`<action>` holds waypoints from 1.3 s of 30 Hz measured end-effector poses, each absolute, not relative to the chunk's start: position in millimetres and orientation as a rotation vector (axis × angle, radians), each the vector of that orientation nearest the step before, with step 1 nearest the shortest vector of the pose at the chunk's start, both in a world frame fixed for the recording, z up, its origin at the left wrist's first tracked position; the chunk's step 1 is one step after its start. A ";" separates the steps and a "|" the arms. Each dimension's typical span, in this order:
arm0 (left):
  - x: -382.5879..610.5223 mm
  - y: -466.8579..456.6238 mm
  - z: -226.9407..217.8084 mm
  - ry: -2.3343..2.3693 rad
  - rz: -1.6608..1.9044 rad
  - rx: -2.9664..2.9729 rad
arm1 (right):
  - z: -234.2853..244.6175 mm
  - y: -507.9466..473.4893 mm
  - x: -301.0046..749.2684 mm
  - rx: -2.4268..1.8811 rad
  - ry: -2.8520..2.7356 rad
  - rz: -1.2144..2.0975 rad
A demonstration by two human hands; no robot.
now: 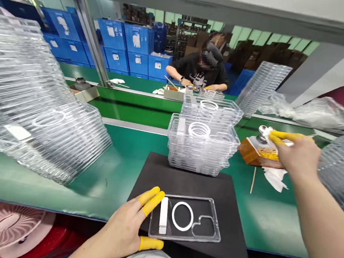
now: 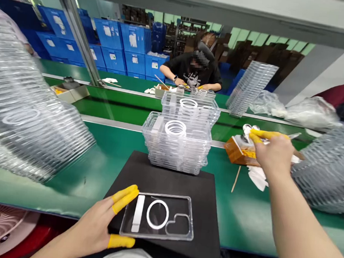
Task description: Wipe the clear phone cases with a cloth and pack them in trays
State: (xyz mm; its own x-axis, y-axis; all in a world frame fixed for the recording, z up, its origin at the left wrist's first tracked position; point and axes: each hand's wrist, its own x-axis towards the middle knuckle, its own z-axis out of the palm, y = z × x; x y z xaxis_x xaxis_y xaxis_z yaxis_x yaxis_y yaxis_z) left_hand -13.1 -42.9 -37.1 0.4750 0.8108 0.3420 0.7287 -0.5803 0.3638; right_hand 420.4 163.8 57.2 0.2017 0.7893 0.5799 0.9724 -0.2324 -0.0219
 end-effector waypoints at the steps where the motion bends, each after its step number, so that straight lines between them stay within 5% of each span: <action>1: -12.5 -43.4 -37.5 1.347 0.740 2.539 | 52.7 141.2 410.2 -2.092 -1.637 -0.620; 7: -12.9 -42.6 -41.2 1.298 0.776 2.552 | -22.7 -7.8 309.1 -1.256 -2.079 0.005; 10: -13.5 -42.4 -43.4 1.289 0.768 2.541 | -44.2 -33.8 259.2 -1.198 -2.177 -0.010; 26: -12.8 -41.0 -45.9 1.278 0.731 2.538 | -27.2 -3.6 177.6 -0.835 -2.269 0.171; 32: -14.0 -39.3 -43.1 1.267 0.684 2.507 | -20.4 -4.5 190.6 -0.524 -2.542 0.466; 39: -13.9 -38.8 -42.2 1.280 0.660 2.470 | -7.5 0.2 225.3 -0.418 -2.680 0.419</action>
